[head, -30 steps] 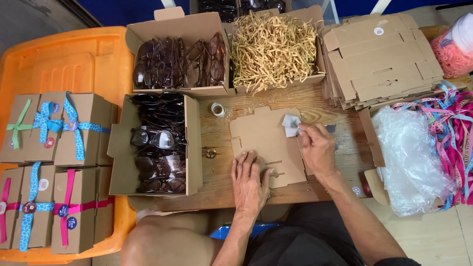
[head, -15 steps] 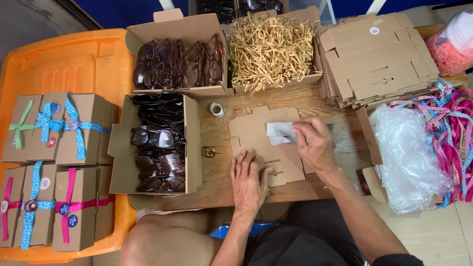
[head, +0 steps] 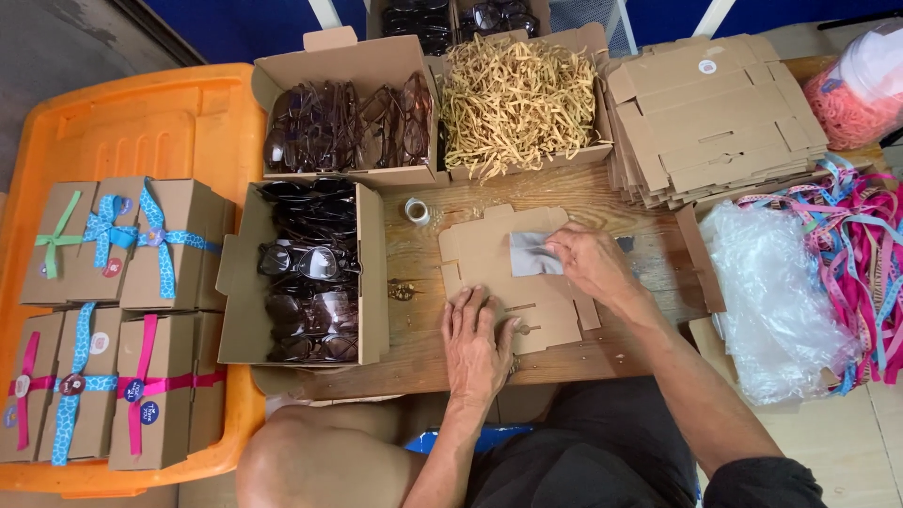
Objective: A person is seen folding a small cardboard box and then filling it with shredded paper packing material at a gift wrapping station.
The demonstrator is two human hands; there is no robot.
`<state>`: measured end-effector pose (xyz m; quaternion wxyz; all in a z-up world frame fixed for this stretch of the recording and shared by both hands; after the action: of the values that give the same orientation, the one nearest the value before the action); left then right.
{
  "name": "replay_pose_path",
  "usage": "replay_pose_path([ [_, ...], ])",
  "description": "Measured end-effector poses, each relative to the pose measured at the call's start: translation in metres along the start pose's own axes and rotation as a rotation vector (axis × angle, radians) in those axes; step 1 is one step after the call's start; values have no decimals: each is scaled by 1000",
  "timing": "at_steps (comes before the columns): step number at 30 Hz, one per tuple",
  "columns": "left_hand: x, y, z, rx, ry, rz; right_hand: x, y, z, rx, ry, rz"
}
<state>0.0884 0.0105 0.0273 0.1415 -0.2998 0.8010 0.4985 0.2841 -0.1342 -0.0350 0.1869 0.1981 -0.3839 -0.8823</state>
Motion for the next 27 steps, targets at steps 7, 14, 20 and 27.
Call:
replay_pose_path([
  [7, 2, -2, 2, -5, -10, -17, -23, 76, 43, 393, 60, -408],
  [14, -1, 1, 0, -3, -5, -25, 35, 36, 89, 365, 306, -328],
  [20, -1, 2, -1, -9, -22, -29, 41, 11, 81, 511, 279, -281],
  [27, -3, 4, -4, -19, -25, -36, 10, 0, 74, 428, 256, -254],
])
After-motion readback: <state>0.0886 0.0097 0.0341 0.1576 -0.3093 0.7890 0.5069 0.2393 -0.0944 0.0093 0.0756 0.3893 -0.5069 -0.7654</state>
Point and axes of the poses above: each hand's wrist, its own x-axis away from the middle knuckle, its own y-axis out of the back of the hand, z = x × y, the point moved 9 cm from there along -x, towards the middle knuckle, and after that the axes turned 8 degrees about -z, right-handed, at the moved point
